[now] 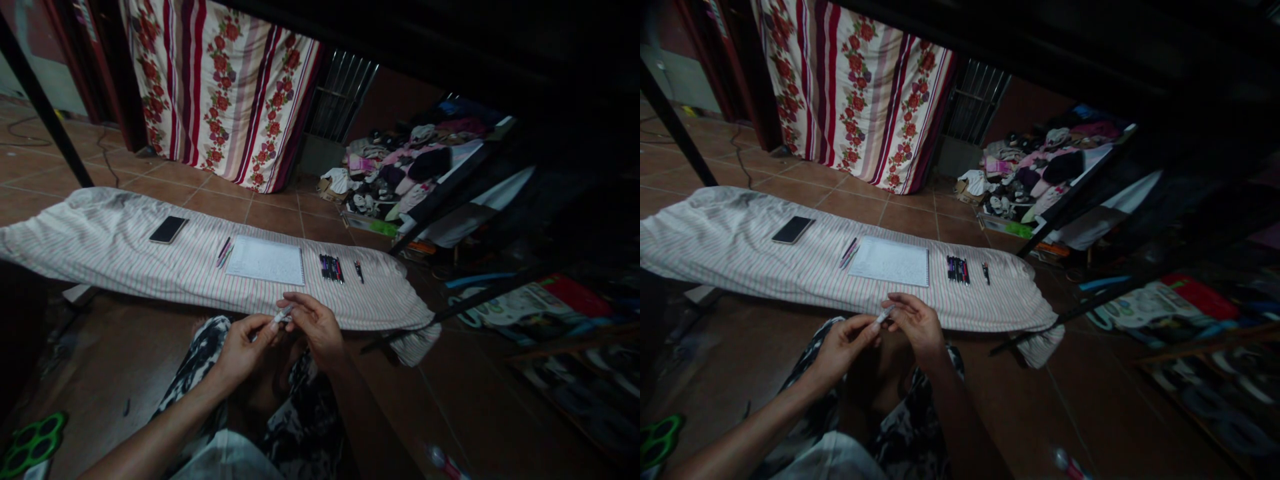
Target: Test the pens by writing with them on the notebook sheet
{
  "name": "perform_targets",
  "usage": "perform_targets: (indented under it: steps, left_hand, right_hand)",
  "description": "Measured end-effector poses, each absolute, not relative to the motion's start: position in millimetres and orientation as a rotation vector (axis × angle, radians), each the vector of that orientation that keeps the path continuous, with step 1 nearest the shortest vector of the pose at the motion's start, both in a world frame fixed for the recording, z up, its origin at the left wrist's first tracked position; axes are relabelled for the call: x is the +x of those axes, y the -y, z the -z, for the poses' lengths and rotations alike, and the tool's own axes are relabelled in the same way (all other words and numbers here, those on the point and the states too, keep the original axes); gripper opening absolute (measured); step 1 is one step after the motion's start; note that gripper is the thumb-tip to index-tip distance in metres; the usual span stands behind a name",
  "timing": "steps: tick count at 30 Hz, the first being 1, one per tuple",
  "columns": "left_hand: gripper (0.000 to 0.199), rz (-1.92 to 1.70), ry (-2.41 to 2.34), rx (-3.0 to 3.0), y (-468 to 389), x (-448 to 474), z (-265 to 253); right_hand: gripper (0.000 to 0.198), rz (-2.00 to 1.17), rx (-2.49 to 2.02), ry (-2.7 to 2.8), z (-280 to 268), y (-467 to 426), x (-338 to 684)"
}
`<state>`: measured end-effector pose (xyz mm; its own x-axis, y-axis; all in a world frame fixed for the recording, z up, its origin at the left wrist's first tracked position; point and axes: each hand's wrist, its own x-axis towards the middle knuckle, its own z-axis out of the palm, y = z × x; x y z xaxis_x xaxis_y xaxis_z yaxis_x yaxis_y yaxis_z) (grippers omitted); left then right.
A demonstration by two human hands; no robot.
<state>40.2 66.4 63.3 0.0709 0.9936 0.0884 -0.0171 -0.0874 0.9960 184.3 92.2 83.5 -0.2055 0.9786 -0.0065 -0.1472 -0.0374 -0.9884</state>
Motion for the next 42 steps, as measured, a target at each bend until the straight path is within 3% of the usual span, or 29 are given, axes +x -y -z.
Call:
perform_targets:
  steps: [10,18,25,42]
  left_hand:
    - [0.024,-1.204,-1.06,1.291,-64.6,40.2,-62.2]
    - [0.026,-1.193,-1.071,1.281,-65.3,39.2,-64.4]
    - [0.024,-1.19,-1.083,1.281,-64.9,39.7,-62.0]
    - [0.027,-1.173,-1.093,1.323,-64.3,38.7,-60.7]
  right_hand:
    - [0.018,-1.398,-1.081,1.275,-83.5,-93.0,185.6]
    - [0.027,-1.415,-1.076,1.287,-85.5,-90.6,187.1]
    - [0.018,-1.391,-1.09,1.294,-87.1,-91.7,185.8]
    - [0.019,-1.383,-1.112,1.307,-87.1,-90.8,186.7]
